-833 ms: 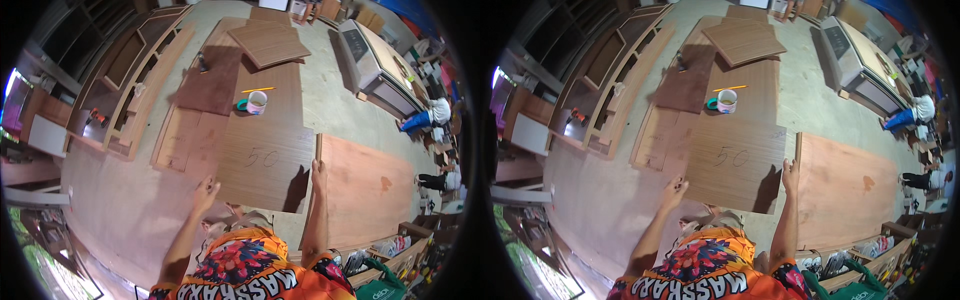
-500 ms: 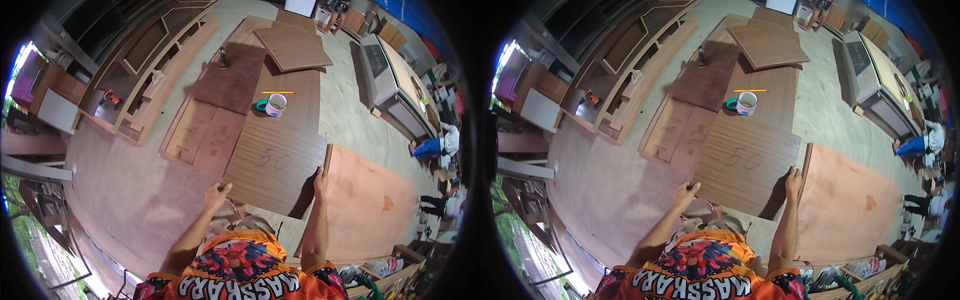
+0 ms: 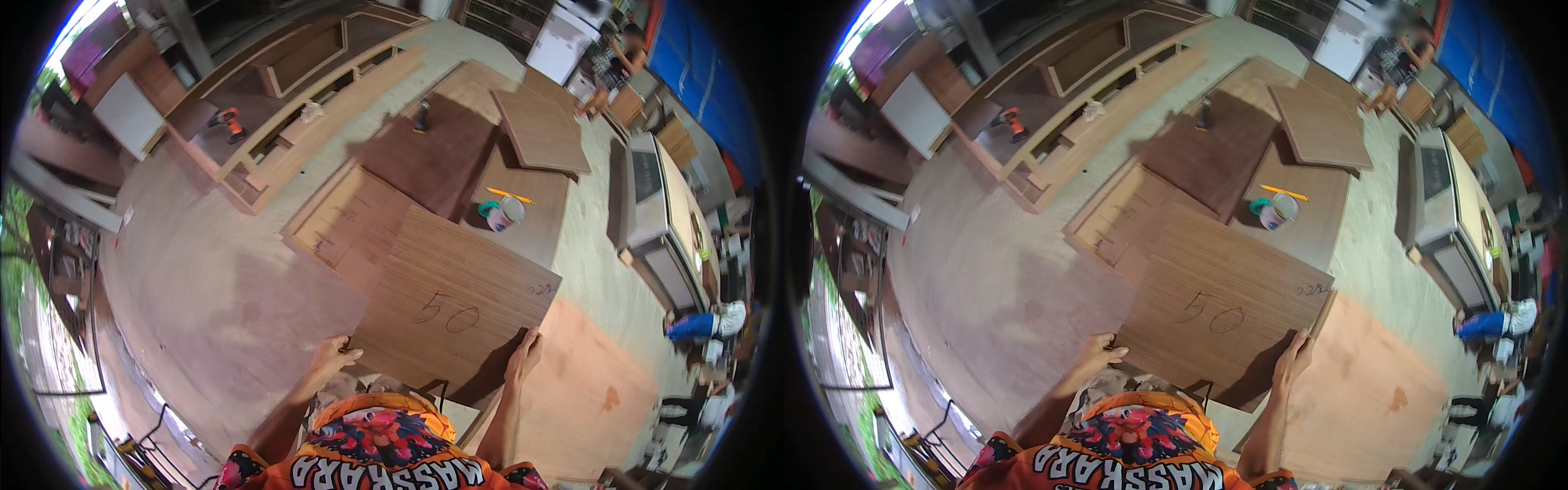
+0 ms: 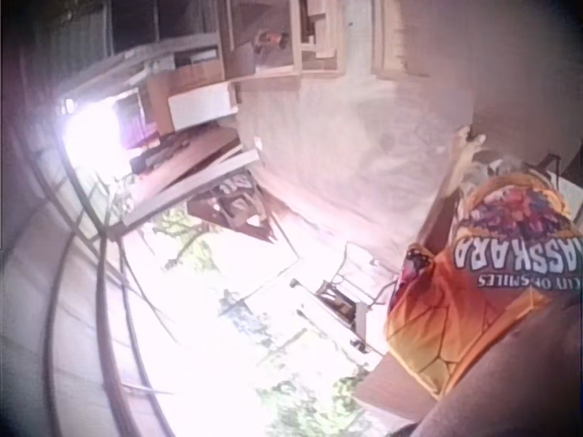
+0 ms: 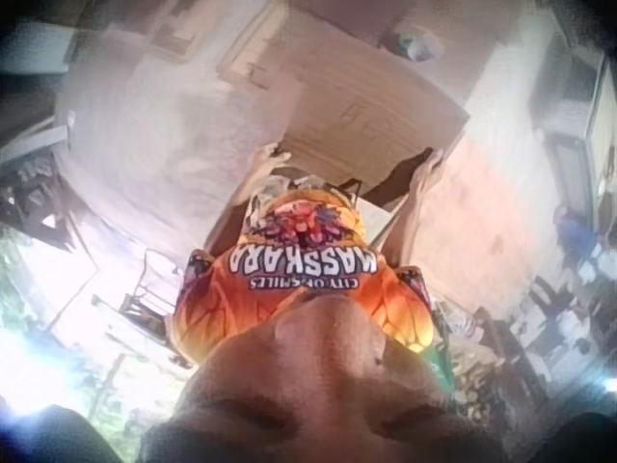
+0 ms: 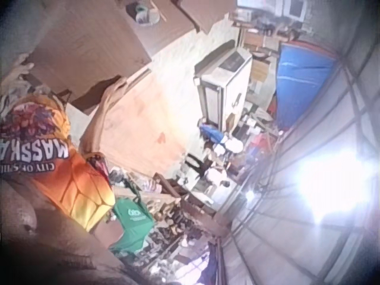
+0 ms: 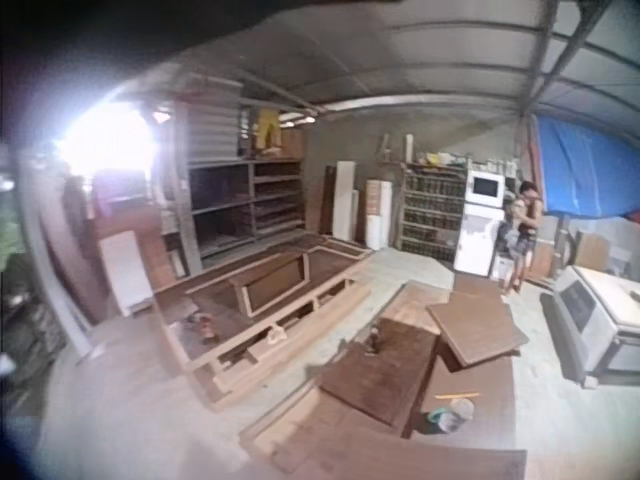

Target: The person carries a wooden board to a table saw, aligns it, and makes a cut. Then, they carry the board to a piece of furniture and fit it into an opening to check the size.

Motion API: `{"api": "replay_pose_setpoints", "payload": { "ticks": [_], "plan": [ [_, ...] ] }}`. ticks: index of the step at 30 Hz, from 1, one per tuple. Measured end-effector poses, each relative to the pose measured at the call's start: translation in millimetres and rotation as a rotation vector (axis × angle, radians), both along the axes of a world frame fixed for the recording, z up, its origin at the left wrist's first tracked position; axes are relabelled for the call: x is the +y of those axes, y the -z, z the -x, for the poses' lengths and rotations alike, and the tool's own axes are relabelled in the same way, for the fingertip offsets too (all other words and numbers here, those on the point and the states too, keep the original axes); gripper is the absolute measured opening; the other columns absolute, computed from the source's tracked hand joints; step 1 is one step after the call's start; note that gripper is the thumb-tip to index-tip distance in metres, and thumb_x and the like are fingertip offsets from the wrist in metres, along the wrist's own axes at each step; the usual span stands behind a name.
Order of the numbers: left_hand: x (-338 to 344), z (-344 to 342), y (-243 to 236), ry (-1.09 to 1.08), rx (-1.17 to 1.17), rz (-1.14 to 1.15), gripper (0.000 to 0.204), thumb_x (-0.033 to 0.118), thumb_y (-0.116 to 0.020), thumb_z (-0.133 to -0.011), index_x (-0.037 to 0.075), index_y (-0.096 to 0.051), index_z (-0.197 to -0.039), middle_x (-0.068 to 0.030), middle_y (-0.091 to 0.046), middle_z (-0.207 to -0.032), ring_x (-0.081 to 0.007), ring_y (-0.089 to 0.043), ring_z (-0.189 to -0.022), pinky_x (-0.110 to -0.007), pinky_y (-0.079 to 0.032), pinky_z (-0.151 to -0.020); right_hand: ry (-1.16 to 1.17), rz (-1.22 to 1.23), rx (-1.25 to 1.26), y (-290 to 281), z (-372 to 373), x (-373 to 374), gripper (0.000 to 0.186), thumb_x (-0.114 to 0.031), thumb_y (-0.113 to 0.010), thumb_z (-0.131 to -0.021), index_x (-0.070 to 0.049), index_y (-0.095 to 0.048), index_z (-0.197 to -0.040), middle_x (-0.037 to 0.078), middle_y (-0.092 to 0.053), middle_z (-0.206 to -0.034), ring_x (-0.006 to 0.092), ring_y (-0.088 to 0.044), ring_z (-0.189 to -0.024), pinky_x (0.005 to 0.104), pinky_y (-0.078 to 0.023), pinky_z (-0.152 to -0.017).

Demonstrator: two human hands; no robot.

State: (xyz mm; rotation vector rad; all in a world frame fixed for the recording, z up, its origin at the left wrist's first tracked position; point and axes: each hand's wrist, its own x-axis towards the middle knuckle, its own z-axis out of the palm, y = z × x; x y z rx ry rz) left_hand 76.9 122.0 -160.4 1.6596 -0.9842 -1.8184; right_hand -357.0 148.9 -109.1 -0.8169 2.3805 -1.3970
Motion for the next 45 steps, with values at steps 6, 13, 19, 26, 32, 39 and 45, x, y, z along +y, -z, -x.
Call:
{"api": "replay_pose_setpoints", "payload": {
  "ticks": [6,13,19,26,32,39,45],
  "plan": [
    [22,-136,-45,-0.192,-0.147,0.307,0.034,0.017,-0.085,-0.086,-0.004,-0.071,-0.11,-0.0103,-0.076,-0.098,-0.0155,-0.072,-0.088,-0.033,-0.057,-0.078,-0.457,0.443,-0.12,-73,-160,-84,0.071,-0.046,-0.074,-0.097,0.007,-0.053,-0.14,0.015,-0.063,-0.126,0.0231,-0.057,-0.113,0.0356,-0.047,-0.098],
    [154,-334,-61,-0.663,-0.343,0.26,0.046,0.031,-0.088,-0.085,0.0,-0.072,-0.115,-0.0108,-0.077,-0.107,-0.0177,-0.071,-0.102,-0.034,-0.056,-0.089,-0.992,0.493,-0.398,-71,-428,-146,0.054,-0.037,-0.071,-0.101,0.003,-0.059,-0.135,0.01,-0.065,-0.127,0.019,-0.057,-0.112,0.0332,-0.044,-0.1],
    [270,-436,-130,-1.338,-0.281,0.643,0.065,0.032,-0.088,-0.085,0.003,-0.063,-0.137,-0.0085,-0.072,-0.125,-0.0187,-0.065,-0.117,-0.036,-0.05,-0.105,-1.577,0.516,-0.559,-88,-704,-115,0.059,-0.041,-0.069,-0.101,0.004,-0.057,-0.138,0.01,-0.064,-0.126,0.0203,-0.058,-0.113,0.0361,-0.043,-0.104],
    [398,-524,-136,-1.8,-0.27,0.877,0.059,0.027,-0.089,-0.085,0.0,-0.064,-0.132,-0.0063,-0.072,-0.12,-0.0145,-0.065,-0.11,-0.035,-0.054,-0.096,-2.108,0.408,-0.662,-88,-992,-38,0.034,-0.028,-0.07,-0.098,0.0,-0.061,-0.115,0.003,-0.06,-0.105,0.0139,-0.054,-0.096,0.0292,-0.044,-0.09],
    [425,-614,-76,-2.256,-0.264,1.101,0.06,0.036,-0.089,-0.085,0.004,-0.065,-0.13,-0.0046,-0.07,-0.121,-0.0162,-0.065,-0.107,-0.036,-0.053,-0.092,-2.458,0.674,-0.532,-157,-1224,44,0.03,-0.026,-0.082,-0.088,-0.004,-0.062,-0.095,-0.002,-0.058,-0.085,0.0095,-0.051,-0.077,0.0263,-0.044,-0.07],
    [469,-701,-130,-2.543,-0.418,1.592,0.08,0.058,-0.07,-0.093,0.008,-0.045,-0.151,-0.0058,-0.056,-0.148,-0.0272,-0.053,-0.136,-0.049,-0.044,-0.114,-2.657,1.505,-0.573,-325,-1399,222,0.072,-0.032,-0.087,-0.085,-0.003,-0.056,-0.144,0.015,-0.06,-0.146,0.0324,-0.054,-0.138,0.0442,-0.042,-0.114],
    [537,-795,-184,-2.574,-0.302,1.827,0.078,0.06,-0.066,-0.095,0.011,-0.046,-0.152,-0.0068,-0.053,-0.151,-0.0296,-0.049,-0.14,-0.05,-0.042,-0.116,-2.746,0.038,-1.55,-127,-1498,283,0.064,-0.037,-0.064,-0.103,-0.006,-0.04,-0.154,0.008,-0.054,-0.139,0.0212,-0.054,-0.126,0.0389,-0.042,-0.109]
  ]
}}
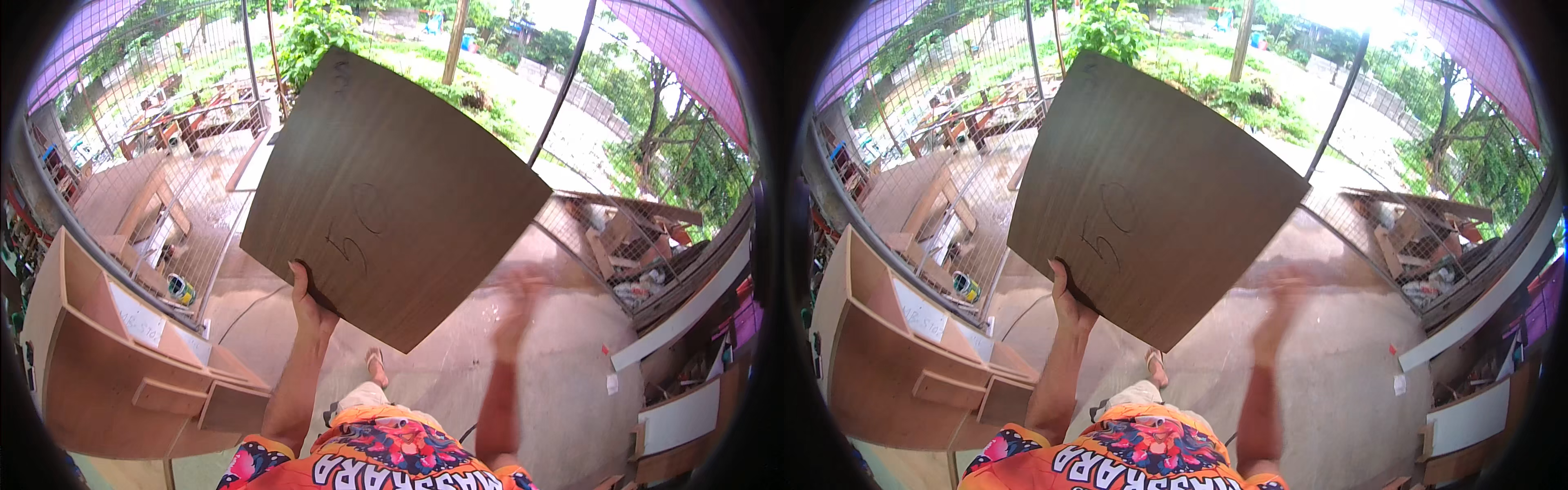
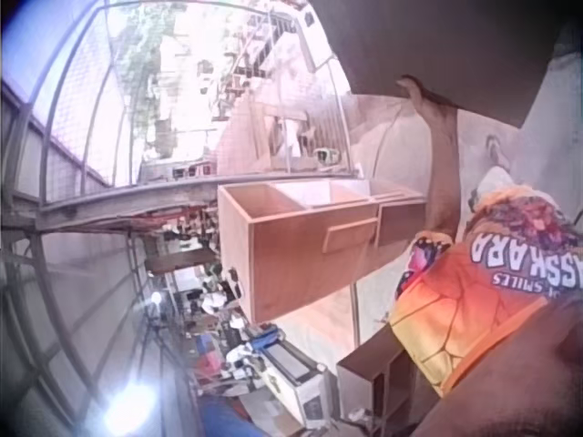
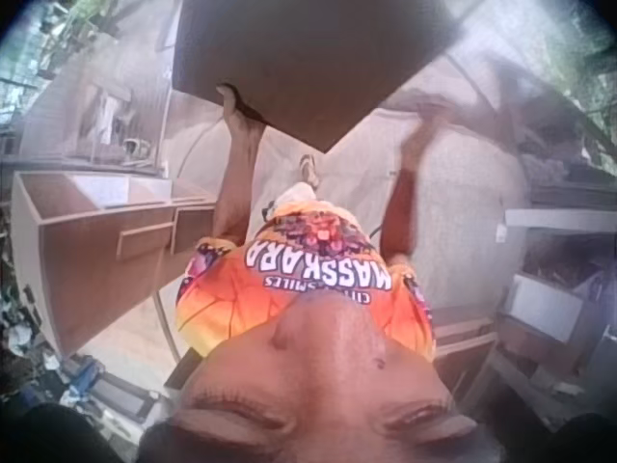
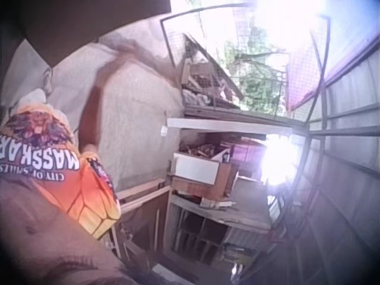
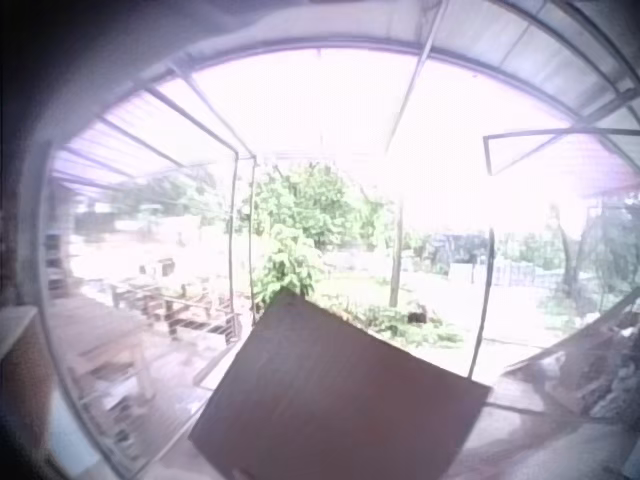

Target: The person carries a wooden board to a table saw, aligns it, and makes a cut. Then, they carry the board to a piece of furniture and fit it into an opening to check the size.

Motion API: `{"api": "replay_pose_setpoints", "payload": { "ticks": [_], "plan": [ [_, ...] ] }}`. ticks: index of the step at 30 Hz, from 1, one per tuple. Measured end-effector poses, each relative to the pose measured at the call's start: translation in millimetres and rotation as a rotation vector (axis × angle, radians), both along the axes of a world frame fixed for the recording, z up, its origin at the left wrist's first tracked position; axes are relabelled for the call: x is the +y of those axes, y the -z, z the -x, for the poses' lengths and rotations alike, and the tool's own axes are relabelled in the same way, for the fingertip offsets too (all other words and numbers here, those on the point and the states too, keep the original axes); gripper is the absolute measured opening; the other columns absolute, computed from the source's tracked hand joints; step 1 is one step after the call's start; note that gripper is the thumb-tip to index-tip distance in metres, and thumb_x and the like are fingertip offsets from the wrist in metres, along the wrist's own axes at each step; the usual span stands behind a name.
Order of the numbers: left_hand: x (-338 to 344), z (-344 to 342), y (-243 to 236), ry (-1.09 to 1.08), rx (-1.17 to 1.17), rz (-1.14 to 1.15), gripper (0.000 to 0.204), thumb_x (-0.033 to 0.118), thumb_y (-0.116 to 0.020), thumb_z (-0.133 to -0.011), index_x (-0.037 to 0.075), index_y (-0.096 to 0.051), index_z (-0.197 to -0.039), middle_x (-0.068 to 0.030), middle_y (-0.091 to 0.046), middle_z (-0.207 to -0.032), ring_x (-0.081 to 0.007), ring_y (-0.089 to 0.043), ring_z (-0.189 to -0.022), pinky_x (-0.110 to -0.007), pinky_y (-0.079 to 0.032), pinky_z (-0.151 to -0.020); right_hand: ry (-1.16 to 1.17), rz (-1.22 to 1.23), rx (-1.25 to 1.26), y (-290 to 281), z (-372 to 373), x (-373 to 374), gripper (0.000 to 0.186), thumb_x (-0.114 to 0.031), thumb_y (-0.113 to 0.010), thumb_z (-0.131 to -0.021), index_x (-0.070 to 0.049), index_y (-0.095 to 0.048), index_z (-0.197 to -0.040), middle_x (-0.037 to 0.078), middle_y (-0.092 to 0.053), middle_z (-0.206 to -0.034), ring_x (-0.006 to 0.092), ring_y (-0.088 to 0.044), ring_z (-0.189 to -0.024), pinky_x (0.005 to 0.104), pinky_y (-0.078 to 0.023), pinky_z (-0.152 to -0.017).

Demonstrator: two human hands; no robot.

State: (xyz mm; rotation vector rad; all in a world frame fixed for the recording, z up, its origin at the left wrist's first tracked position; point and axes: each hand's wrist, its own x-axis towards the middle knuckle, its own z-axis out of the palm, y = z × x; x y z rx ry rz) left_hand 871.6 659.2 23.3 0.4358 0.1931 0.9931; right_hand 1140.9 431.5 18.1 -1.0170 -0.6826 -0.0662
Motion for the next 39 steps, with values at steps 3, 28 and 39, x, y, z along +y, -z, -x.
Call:
{"api": "replay_pose_setpoints", "payload": {
  "ticks": [3,28,39],
  "plan": [
    [44,-41,2,-0.047,-0.014,0.067,0.075,0.061,-0.061,-0.098,0.012,-0.046,-0.152,-0.0048,-0.053,-0.151,-0.0289,-0.05,-0.139,-0.049,-0.041,-0.116,-0.614,0.055,0.266,23,38,95,0.047,-0.026,-0.066,-0.103,-0.005,-0.051,-0.143,0.001,-0.065,-0.114,0.012,-0.061,-0.104,0.0291,-0.049,-0.093],
    [247,-159,128,-0.257,-0.118,0.488,0.044,0.04,-0.056,-0.106,0.009,-0.063,-0.136,-0.0097,-0.067,-0.137,-0.0294,-0.063,-0.126,-0.049,-0.05,-0.11,-0.808,0.297,0.54,-50,-153,326,0.041,-0.006,-0.071,-0.085,0.003,-0.065,-0.125,0.01,-0.073,-0.108,0.0161,-0.068,-0.099,0.0304,-0.053,-0.09],
    [246,-175,213,-0.264,0.151,0.546,0.036,0.035,-0.054,-0.107,0.009,-0.068,-0.129,-0.0067,-0.071,-0.131,-0.0255,-0.067,-0.121,-0.042,-0.053,-0.106,-0.82,0.426,0.438,13,-217,342,0.043,-0.009,-0.073,-0.086,0.003,-0.065,-0.127,0.01,-0.072,-0.112,0.0147,-0.067,-0.1,0.0297,-0.052,-0.09]
  ]
}}
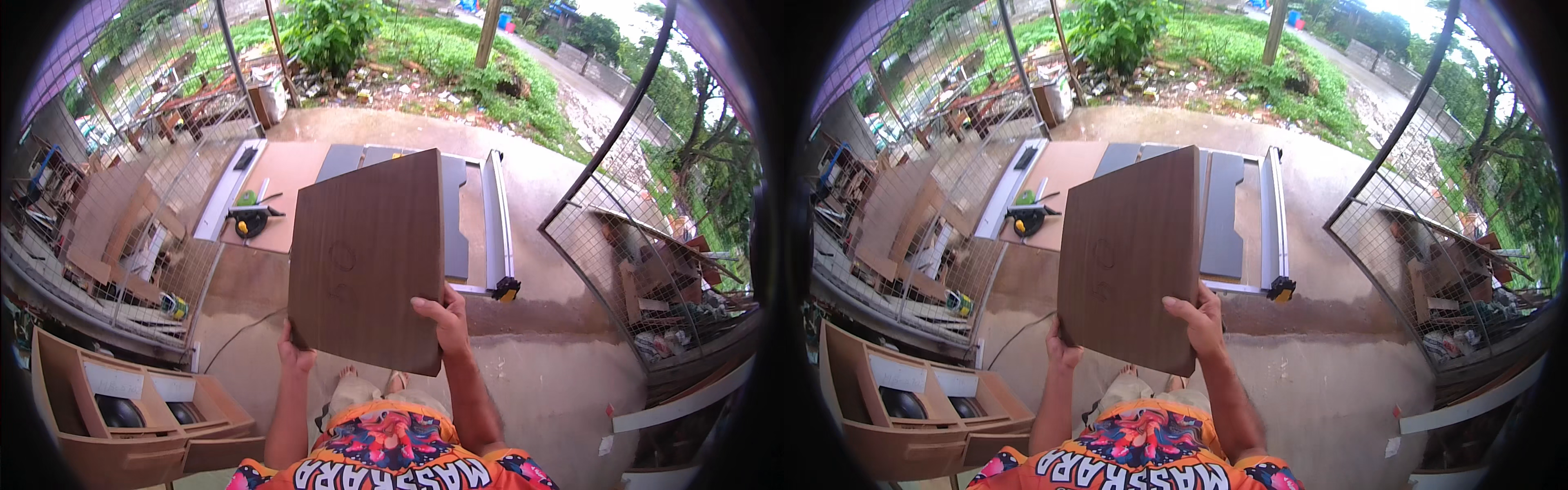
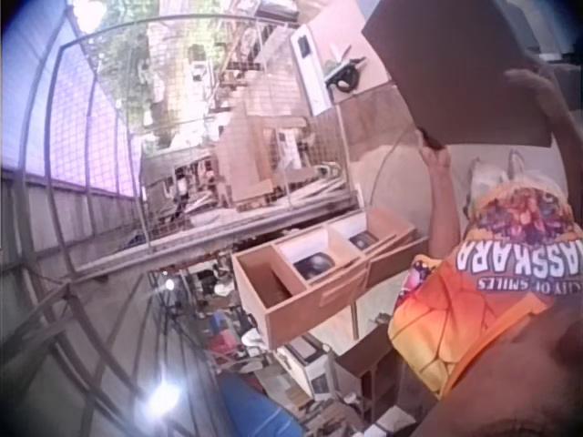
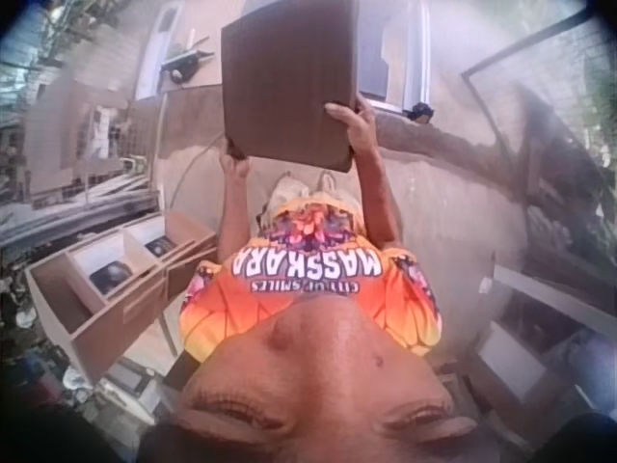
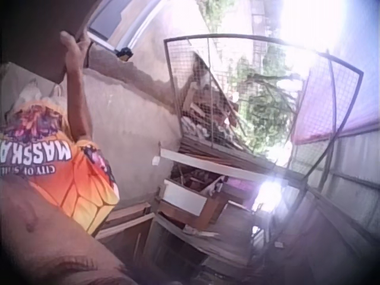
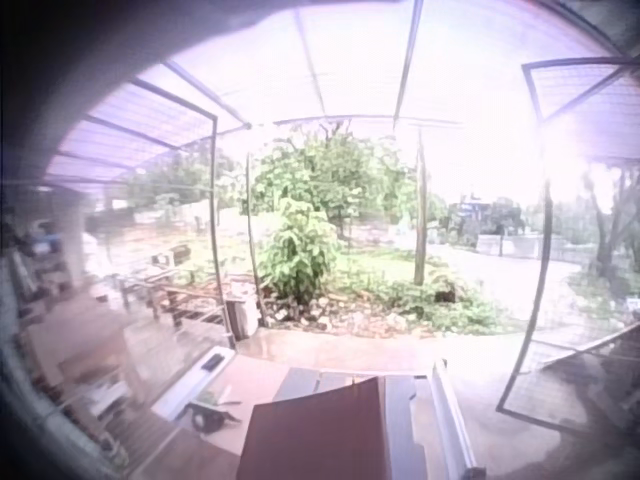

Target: The person carries a wooden board to a table saw, aligns it, and makes a cut. Then, they carry the board to a piece of furniture and fit it into an opening to check the size.

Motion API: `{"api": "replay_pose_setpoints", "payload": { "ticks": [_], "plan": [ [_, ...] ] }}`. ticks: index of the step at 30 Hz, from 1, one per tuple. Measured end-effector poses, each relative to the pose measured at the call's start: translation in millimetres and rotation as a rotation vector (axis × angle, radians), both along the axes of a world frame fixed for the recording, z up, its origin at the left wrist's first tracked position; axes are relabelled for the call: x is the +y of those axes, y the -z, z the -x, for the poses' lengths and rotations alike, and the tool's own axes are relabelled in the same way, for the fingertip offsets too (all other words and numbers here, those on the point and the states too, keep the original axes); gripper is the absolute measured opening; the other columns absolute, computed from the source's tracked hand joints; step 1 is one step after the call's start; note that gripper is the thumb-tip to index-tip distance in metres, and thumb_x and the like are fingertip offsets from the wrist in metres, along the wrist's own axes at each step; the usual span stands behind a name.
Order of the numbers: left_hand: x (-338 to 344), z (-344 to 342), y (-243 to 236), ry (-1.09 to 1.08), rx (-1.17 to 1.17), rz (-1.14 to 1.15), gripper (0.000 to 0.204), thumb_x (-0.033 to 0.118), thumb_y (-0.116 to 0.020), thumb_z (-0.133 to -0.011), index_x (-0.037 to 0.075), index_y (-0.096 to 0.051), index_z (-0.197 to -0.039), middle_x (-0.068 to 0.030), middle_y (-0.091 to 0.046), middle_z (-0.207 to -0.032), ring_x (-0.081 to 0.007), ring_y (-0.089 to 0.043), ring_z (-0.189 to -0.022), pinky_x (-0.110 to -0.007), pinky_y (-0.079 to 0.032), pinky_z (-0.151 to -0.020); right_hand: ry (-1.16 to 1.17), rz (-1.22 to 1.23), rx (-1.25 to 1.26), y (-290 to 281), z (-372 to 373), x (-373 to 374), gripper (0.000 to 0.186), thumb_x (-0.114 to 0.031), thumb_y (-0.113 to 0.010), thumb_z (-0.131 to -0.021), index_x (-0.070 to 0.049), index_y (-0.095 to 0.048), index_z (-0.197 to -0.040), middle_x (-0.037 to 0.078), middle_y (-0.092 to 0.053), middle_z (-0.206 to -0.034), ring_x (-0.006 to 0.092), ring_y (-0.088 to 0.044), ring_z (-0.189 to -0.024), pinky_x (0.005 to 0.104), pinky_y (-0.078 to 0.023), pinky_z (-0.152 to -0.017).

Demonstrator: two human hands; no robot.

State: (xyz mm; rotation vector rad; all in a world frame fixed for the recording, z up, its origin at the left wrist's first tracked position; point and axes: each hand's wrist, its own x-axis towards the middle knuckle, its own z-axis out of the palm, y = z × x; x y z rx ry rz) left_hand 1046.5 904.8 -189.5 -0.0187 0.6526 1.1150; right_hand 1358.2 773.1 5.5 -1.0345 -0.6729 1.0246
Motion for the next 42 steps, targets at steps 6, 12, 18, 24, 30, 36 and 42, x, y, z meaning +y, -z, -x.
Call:
{"api": "replay_pose_setpoints", "payload": {
  "ticks": [6,12,18,24,30,36,42],
  "plan": [
    [-12,9,-7,0.078,0.101,-0.04,0.033,0.033,-0.057,-0.107,0.009,-0.068,-0.127,-0.0046,-0.072,-0.127,-0.0215,-0.068,-0.12,-0.04,-0.054,-0.104,-0.002,0.064,0.061,25,-26,-7,0.047,-0.015,-0.07,-0.087,0.005,-0.064,-0.129,0.01,-0.071,-0.114,0.0163,-0.066,-0.101,0.0324,-0.052,-0.091],
    [-12,12,-17,0.05,0.309,-0.098,0.036,0.029,-0.061,-0.105,0.002,-0.066,-0.129,-0.0094,-0.071,-0.128,-0.0186,-0.068,-0.117,-0.034,-0.057,-0.098,0.047,0.183,0.19,34,-49,14,0.043,-0.019,-0.068,-0.088,0.006,-0.064,-0.123,0.014,-0.07,-0.109,0.0194,-0.068,-0.095,0.0342,-0.055,-0.084],
    [2,-15,-73,-0.01,0.548,-0.236,0.046,0.029,-0.057,-0.106,0.001,-0.059,-0.142,-0.0081,-0.071,-0.129,-0.0161,-0.069,-0.113,-0.031,-0.057,-0.094,0.083,0.223,0.496,73,-77,24,0.034,-0.019,-0.066,-0.092,0.008,-0.065,-0.113,0.015,-0.069,-0.098,0.0216,-0.07,-0.08,0.0351,-0.057,-0.07],
    [8,-23,-109,0.014,0.626,-0.351,0.049,0.032,-0.052,-0.108,0.001,-0.057,-0.145,-0.0102,-0.07,-0.13,-0.0166,-0.068,-0.115,-0.031,-0.056,-0.096,0.097,0.231,0.596,75,-88,20,0.034,-0.021,-0.066,-0.094,0.008,-0.066,-0.112,0.015,-0.071,-0.096,0.0229,-0.072,-0.08,0.0366,-0.059,-0.074],
    [11,-24,-128,0.045,0.536,-0.459,0.053,0.035,-0.051,-0.108,-0.001,-0.055,-0.146,-0.0127,-0.069,-0.134,-0.019,-0.066,-0.12,-0.034,-0.052,-0.102,0.002,0.173,0.642,92,-110,19,0.038,-0.024,-0.064,-0.094,0.007,-0.065,-0.115,0.019,-0.074,-0.098,0.029,-0.074,-0.083,0.0417,-0.061,-0.08],
    [-2,-37,-147,0.027,0.499,-0.637,0.05,0.024,-0.055,-0.103,-0.003,-0.056,-0.145,-0.0151,-0.069,-0.133,-0.0214,-0.068,-0.118,-0.037,-0.052,-0.105,0.076,0.121,0.563,119,-90,-14,0.047,-0.028,-0.066,-0.091,0.003,-0.063,-0.126,0.016,-0.071,-0.116,0.0259,-0.071,-0.102,0.0428,-0.058,-0.091],
    [-26,-40,-158,-0.015,0.457,-0.764,0.046,0.004,-0.058,-0.097,-0.007,-0.059,-0.141,-0.0181,-0.07,-0.131,-0.0213,-0.07,-0.115,-0.035,-0.054,-0.102,0.036,0.17,0.426,159,-112,-43,0.055,-0.029,-0.066,-0.091,0.003,-0.058,-0.135,0.014,-0.07,-0.123,0.025,-0.071,-0.107,0.0427,-0.057,-0.095]
  ]
}}
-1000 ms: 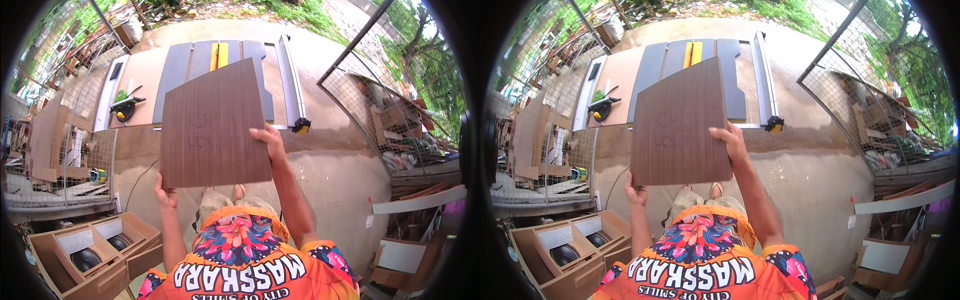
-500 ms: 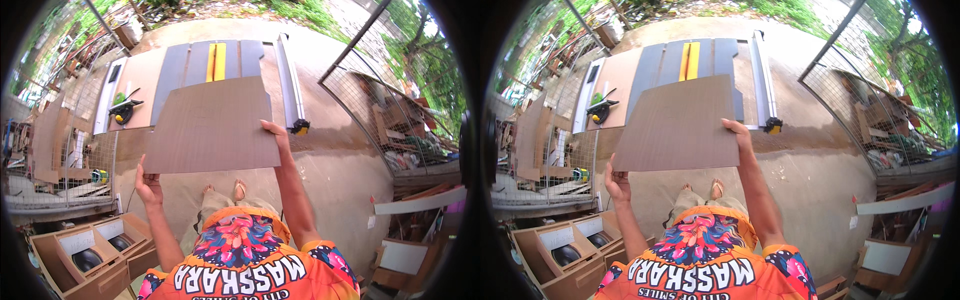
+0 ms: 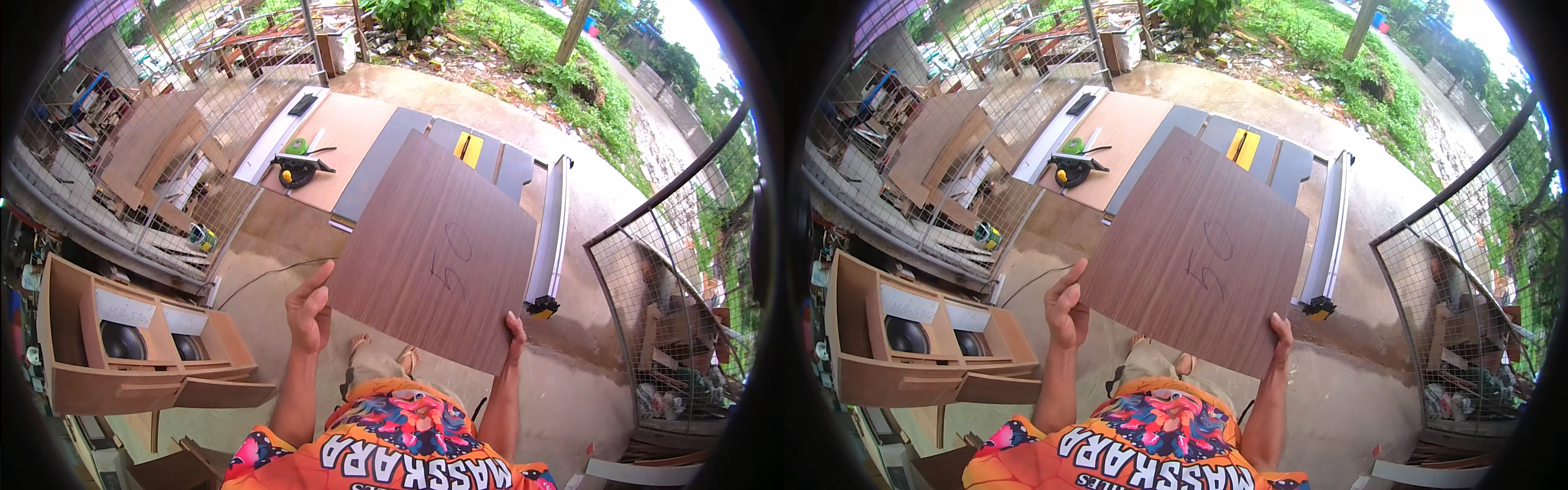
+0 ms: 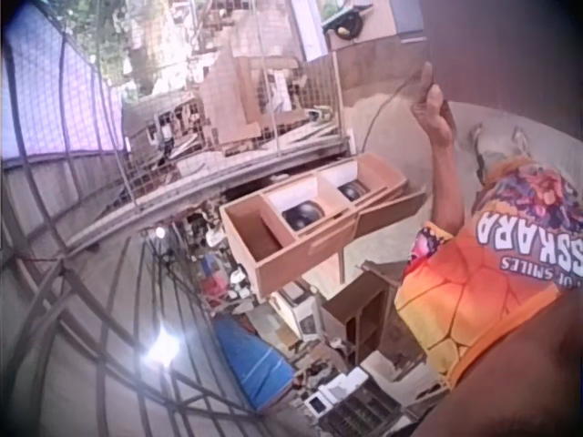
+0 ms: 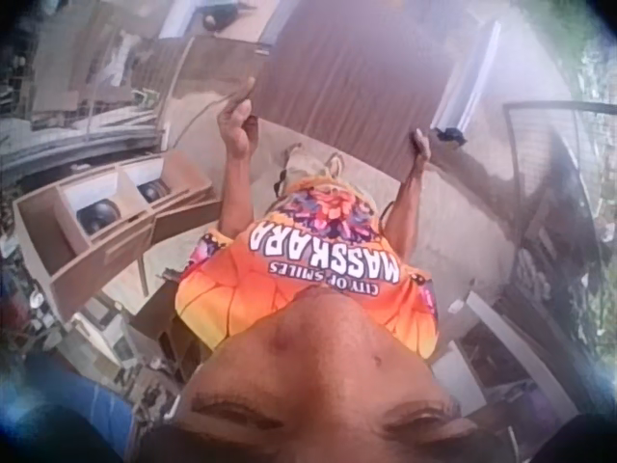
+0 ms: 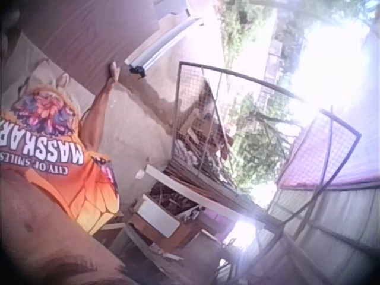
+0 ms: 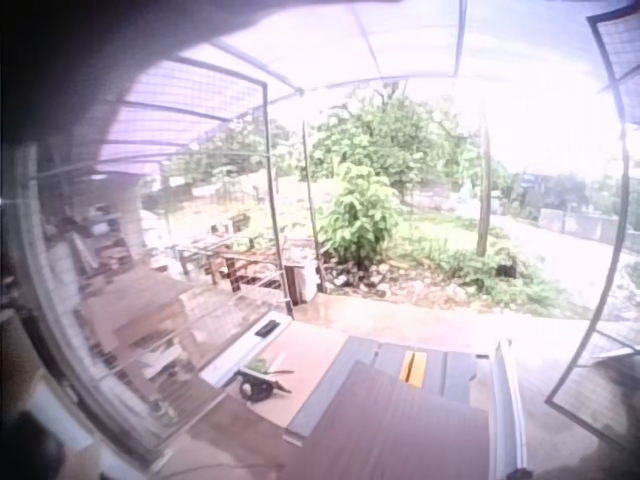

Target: The person carries a wooden board to a table saw, aligns it, and makes a cut. Then, they carry the board to a piece of furniture and fit it into an opening to check the size.

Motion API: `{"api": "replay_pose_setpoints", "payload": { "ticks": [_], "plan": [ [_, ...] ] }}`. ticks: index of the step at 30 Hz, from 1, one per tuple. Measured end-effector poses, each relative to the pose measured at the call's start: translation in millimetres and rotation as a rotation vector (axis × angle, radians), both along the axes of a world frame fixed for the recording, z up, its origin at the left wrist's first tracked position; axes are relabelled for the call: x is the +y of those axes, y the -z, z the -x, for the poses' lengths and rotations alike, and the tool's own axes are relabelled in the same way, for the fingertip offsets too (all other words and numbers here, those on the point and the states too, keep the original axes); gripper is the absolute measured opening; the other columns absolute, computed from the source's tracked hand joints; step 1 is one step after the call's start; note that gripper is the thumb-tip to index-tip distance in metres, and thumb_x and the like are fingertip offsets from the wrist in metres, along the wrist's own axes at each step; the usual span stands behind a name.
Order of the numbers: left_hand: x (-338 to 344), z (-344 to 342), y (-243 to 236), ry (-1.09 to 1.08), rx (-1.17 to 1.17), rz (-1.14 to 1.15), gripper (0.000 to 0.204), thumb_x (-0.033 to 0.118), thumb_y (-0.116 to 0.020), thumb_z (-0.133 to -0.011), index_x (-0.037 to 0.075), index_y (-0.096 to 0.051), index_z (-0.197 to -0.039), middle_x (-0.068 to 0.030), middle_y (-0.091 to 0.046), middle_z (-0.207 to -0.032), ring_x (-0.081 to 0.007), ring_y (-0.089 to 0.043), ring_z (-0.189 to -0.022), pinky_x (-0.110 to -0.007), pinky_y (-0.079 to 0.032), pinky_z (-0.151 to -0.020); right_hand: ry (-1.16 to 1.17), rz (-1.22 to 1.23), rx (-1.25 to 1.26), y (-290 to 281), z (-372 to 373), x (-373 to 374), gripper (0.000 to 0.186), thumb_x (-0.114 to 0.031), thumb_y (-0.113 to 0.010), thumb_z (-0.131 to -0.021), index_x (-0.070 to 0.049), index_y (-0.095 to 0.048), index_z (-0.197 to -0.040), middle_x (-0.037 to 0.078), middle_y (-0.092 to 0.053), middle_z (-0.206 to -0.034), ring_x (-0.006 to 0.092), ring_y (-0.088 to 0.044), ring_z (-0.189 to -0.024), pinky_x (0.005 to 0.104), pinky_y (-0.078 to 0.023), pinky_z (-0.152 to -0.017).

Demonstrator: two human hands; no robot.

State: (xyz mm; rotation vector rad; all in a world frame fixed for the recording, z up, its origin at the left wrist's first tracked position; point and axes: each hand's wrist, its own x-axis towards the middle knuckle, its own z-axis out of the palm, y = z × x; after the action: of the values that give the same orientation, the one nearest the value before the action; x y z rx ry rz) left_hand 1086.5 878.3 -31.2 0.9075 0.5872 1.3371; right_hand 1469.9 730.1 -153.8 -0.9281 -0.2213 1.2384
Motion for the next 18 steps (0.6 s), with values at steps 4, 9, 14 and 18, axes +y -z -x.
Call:
{"api": "replay_pose_setpoints", "payload": {
  "ticks": [4,9,14,18],
  "plan": [
    [-14,-10,8,0.027,0.008,-0.114,0.047,-0.007,-0.062,-0.091,-0.006,-0.062,-0.139,-0.0163,-0.07,-0.132,-0.0152,-0.068,-0.114,-0.028,-0.054,-0.096,-0.177,-0.013,-0.202,42,-22,-6,0.066,-0.043,-0.068,-0.095,0.001,-0.054,-0.143,0.014,-0.067,-0.133,0.0258,-0.066,-0.119,0.0429,-0.053,-0.103],
    [-51,-14,31,0.222,0.093,0.041,0.06,-0.01,-0.065,-0.09,0.0,-0.055,-0.148,-0.0171,-0.066,-0.138,-0.0129,-0.066,-0.12,-0.025,-0.052,-0.096,0.072,0.422,-0.012,45,-13,6,0.088,-0.069,-0.051,-0.099,-0.008,-0.036,-0.16,0.012,-0.041,-0.163,0.032,-0.038,-0.149,0.0515,-0.029,-0.122],
    [-33,1,38,0.485,0.091,0.167,0.07,-0.004,-0.066,-0.093,0.003,-0.042,-0.158,-0.0165,-0.067,-0.138,-0.0165,-0.065,-0.124,-0.027,-0.053,-0.095,0.266,0.48,-0.128,56,4,-16,0.088,-0.073,-0.041,-0.101,-0.011,-0.034,-0.162,0.01,-0.039,-0.164,0.0331,-0.038,-0.149,0.0528,-0.029,-0.122],
    [23,0,88,0.805,-0.235,0.235,0.06,0.012,-0.065,-0.1,0.004,-0.045,-0.156,-0.0155,-0.067,-0.138,-0.0207,-0.068,-0.122,-0.031,-0.055,-0.097,0.296,0.266,-0.02,63,29,-12,0.077,-0.068,-0.036,-0.105,-0.01,-0.041,-0.157,0.009,-0.044,-0.161,0.0336,-0.041,-0.146,0.0512,-0.032,-0.121]
  ]
}}
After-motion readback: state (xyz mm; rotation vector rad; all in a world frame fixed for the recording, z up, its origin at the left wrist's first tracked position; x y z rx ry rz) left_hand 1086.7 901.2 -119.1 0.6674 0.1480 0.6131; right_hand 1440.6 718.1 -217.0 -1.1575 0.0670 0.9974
